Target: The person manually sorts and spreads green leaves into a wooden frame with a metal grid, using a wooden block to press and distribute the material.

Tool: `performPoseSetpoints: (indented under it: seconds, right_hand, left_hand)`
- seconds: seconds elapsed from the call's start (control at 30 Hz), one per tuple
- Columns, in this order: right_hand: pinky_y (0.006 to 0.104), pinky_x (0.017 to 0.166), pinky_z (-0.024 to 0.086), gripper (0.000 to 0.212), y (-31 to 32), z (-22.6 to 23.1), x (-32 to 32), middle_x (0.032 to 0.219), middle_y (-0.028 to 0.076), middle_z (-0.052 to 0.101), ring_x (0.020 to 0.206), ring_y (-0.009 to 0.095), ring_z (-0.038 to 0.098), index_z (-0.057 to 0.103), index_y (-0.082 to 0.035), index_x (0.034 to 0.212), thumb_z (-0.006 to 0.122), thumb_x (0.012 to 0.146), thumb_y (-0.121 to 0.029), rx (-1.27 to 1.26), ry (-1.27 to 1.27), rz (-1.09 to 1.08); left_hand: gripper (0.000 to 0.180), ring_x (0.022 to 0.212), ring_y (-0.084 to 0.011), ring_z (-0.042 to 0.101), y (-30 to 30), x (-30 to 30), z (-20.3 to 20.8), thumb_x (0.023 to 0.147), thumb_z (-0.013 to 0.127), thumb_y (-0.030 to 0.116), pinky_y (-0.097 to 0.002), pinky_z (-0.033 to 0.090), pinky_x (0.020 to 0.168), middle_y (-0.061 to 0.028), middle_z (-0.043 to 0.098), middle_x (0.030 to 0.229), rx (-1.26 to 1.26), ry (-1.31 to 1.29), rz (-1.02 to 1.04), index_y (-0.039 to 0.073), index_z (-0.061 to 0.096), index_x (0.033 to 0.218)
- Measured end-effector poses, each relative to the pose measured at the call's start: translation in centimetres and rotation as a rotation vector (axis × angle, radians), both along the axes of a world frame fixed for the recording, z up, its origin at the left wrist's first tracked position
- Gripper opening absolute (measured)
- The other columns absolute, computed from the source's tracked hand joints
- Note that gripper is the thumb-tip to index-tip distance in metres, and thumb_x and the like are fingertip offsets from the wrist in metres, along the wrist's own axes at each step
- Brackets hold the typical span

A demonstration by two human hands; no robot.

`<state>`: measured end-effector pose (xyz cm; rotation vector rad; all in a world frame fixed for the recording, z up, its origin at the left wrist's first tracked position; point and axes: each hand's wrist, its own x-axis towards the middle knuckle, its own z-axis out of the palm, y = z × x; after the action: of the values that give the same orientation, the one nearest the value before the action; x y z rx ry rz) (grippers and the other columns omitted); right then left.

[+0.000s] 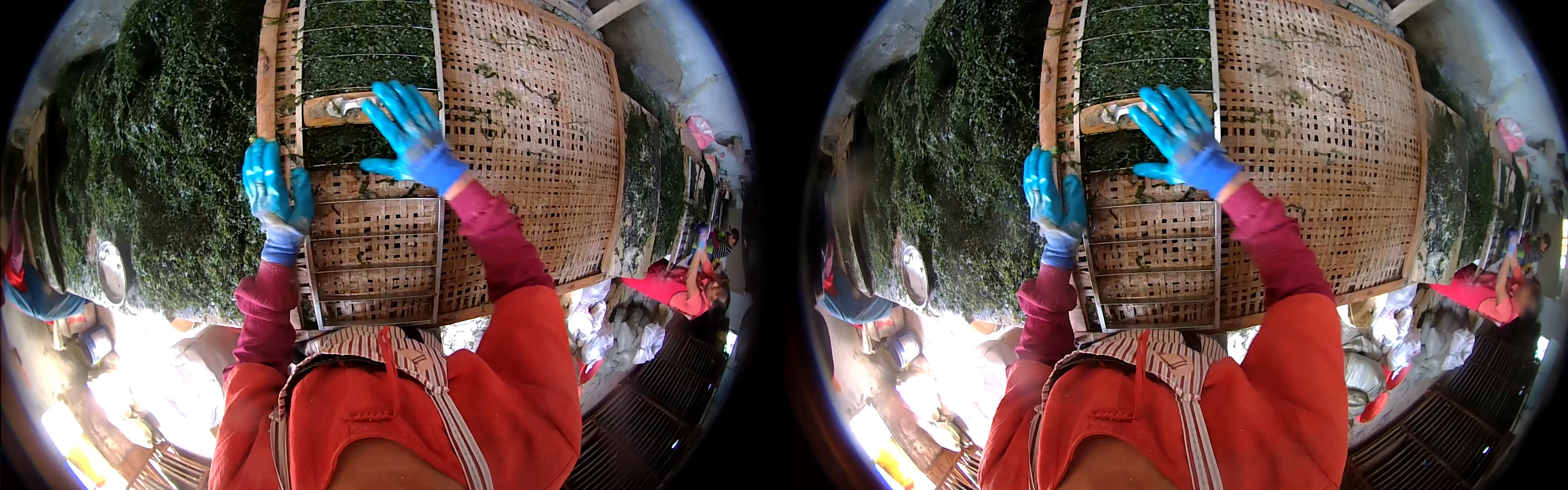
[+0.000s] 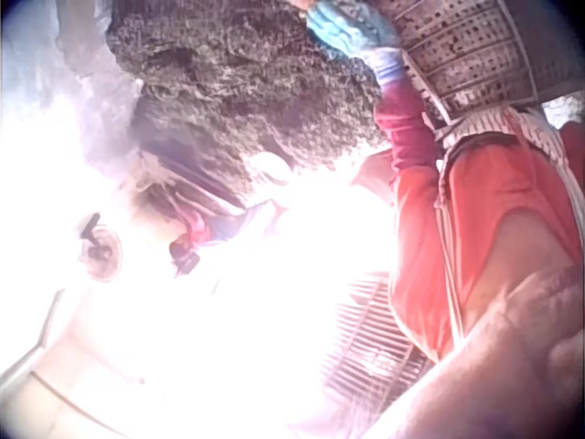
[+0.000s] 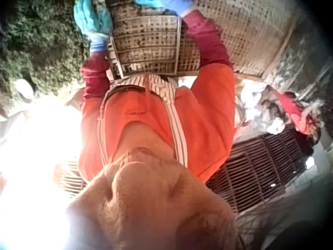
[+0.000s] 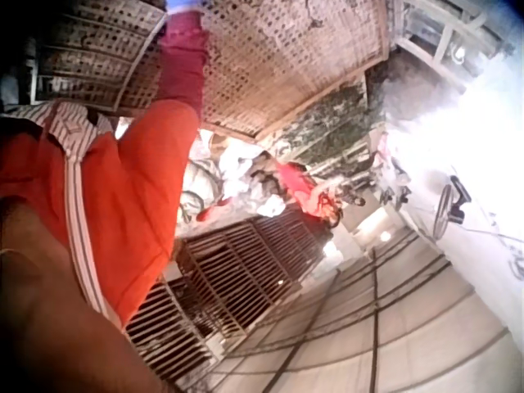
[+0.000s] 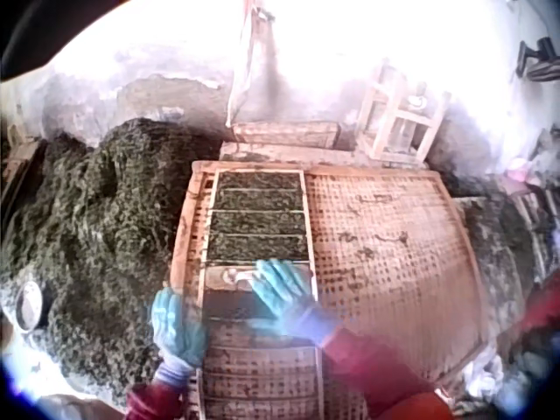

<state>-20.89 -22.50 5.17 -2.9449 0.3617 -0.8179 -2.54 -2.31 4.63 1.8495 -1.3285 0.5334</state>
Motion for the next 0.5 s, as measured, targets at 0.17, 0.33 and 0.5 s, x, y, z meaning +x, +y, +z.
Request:
performPoseSetpoints:
  seconds: [0.17, 0.33, 0.5]
  right_hand:
    - [0.0499, 0.127, 0.021, 0.085, 0.4, -1.9, 2.9, 0.165, 0.01, 0.031, 0.152, 0.032, 0.028, 0.033, -0.018, 0.159, 0.075, 0.087, -0.034, -0.286, 0.157, -0.356]
    - [0.0501, 0.114, 0.039, 0.045, -2.1, 0.0, -4.6, 0.141, 0.009, 0.061, 0.134, 0.032, 0.052, 0.067, -0.012, 0.13, 0.072, 0.085, -0.016, 0.06, -0.412, -0.261]
    - [0.0561, 0.12, 0.03, 0.041, -0.5, 0.4, -9.1, 0.16, 0.002, 0.043, 0.146, 0.028, 0.04, 0.065, -0.016, 0.136, 0.065, 0.096, -0.026, -0.178, -0.065, -0.13]
  left_hand:
    - [0.062, 0.149, -0.0345, 0.036, -3.3, -4.8, -0.1, 0.098, 0.057, 0.039, -0.0505, 0.02, 0.126, -0.0167, 0.044, 0.157, 0.473, -0.136, -0.24, 0.009, 0.046, 0.152]
    - [0.061, 0.148, -0.035, 0.036, -3.9, -3.7, -0.7, 0.099, 0.056, 0.035, -0.0499, 0.021, 0.125, -0.0161, 0.044, 0.157, 0.691, -0.007, -0.313, 0.008, 0.044, 0.152]
    - [0.039, 0.133, -0.0339, 0.055, -7.3, -1.2, 1.5, 0.094, 0.068, 0.007, -0.0434, 0.043, 0.113, -0.0212, 0.059, 0.14, -0.187, 0.348, -0.431, -0.002, 0.063, 0.132]
